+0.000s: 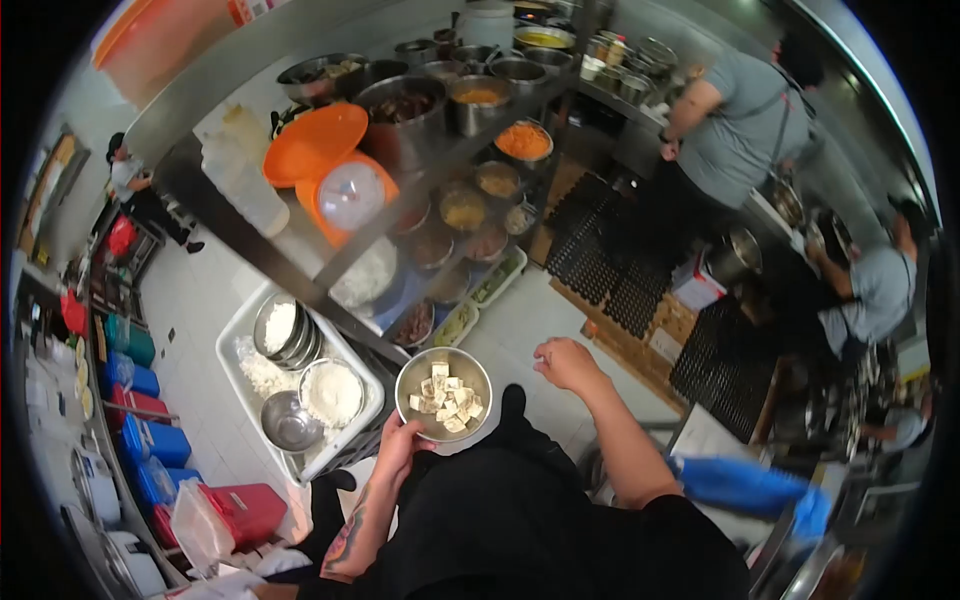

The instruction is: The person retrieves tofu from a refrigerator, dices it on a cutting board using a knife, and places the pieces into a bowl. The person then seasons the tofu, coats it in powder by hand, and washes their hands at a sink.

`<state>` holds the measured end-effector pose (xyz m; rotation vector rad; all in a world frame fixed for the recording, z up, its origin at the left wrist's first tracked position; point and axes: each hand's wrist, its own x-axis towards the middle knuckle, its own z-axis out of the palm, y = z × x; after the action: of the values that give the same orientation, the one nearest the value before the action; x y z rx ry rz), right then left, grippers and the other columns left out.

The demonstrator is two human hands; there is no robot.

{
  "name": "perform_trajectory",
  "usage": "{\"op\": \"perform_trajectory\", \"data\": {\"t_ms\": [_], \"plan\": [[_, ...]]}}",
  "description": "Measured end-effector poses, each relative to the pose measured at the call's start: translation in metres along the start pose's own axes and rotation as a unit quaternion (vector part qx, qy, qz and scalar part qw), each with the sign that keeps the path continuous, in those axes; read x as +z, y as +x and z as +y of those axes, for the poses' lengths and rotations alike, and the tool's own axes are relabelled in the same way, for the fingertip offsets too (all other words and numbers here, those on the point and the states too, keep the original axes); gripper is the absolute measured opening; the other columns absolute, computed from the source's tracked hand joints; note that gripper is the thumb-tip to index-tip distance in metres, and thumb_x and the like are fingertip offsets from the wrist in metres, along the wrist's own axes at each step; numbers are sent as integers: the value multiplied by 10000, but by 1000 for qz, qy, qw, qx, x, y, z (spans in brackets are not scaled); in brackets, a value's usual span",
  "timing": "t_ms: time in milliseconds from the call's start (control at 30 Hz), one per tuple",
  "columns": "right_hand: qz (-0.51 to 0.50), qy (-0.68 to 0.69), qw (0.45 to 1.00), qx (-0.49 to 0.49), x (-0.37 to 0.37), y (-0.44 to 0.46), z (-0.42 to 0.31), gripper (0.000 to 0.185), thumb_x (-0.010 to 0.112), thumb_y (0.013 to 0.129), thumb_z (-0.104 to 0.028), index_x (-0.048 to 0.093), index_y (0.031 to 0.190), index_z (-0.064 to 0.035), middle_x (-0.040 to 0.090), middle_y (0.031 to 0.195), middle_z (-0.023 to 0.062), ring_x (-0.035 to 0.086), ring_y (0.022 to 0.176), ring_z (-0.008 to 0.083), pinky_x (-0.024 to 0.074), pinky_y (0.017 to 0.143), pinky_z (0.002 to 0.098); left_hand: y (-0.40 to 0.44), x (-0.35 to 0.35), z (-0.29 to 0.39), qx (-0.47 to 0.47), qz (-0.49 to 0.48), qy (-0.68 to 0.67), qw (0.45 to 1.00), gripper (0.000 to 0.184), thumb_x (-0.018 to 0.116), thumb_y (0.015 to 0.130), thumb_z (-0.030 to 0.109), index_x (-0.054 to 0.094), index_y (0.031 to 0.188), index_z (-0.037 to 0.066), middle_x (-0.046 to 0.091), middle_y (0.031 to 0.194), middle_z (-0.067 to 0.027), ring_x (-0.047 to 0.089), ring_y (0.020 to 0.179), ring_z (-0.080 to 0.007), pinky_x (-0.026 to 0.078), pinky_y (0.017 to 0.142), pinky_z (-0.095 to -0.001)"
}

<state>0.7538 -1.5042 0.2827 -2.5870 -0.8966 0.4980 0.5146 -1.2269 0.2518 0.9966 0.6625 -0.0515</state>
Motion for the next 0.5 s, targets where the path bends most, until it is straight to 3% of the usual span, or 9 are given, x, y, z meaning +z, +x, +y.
{"op": "perform_trajectory", "data": {"t_ms": [133, 300, 367, 500], "plan": [[-12, -42, 993, -110, -76, 106, 10, 207, 738, 872, -210, 749, 1035, -84, 719, 1079, 150, 672, 1032, 371, 540, 895, 473, 40, 39, 17, 19, 71, -61, 995, 471, 507, 871, -34, 482, 1340, -62, 703, 1043, -217, 730, 683, -272, 616, 537, -291], [10, -45, 978, -205, -136, 166, -10, 198, 713, 884, -185, 742, 1041, -68, 707, 993, 151, 672, 978, 373, 538, 863, 477, 69, 82, 57, 54, 93, -61, 992, 461, 489, 869, -16, 483, 1326, -75, 701, 1056, -228, 727, 685, -278, 612, 519, -294], [-12, 64, 970, -236, -160, 165, -31, 192, 717, 879, -168, 741, 1030, -52, 693, 909, 146, 676, 876, 347, 543, 777, 439, 85, 91, 69, 64, 97, -73, 991, 465, 489, 874, -2, 477, 1334, -72, 691, 1088, -227, 727, 712, -274, 616, 526, -298], [-60, 154, 946, -279, -202, 180, -45, 177, 728, 878, -158, 743, 1008, -39, 684, 862, 126, 665, 778, 294, 527, 692, 383, 108, 88, 81, 66, 68, -77, 993, 477, 501, 887, 33, 455, 1351, -63, 665, 1149, -217, 723, 778, -267, 632, 550, -318]]}}
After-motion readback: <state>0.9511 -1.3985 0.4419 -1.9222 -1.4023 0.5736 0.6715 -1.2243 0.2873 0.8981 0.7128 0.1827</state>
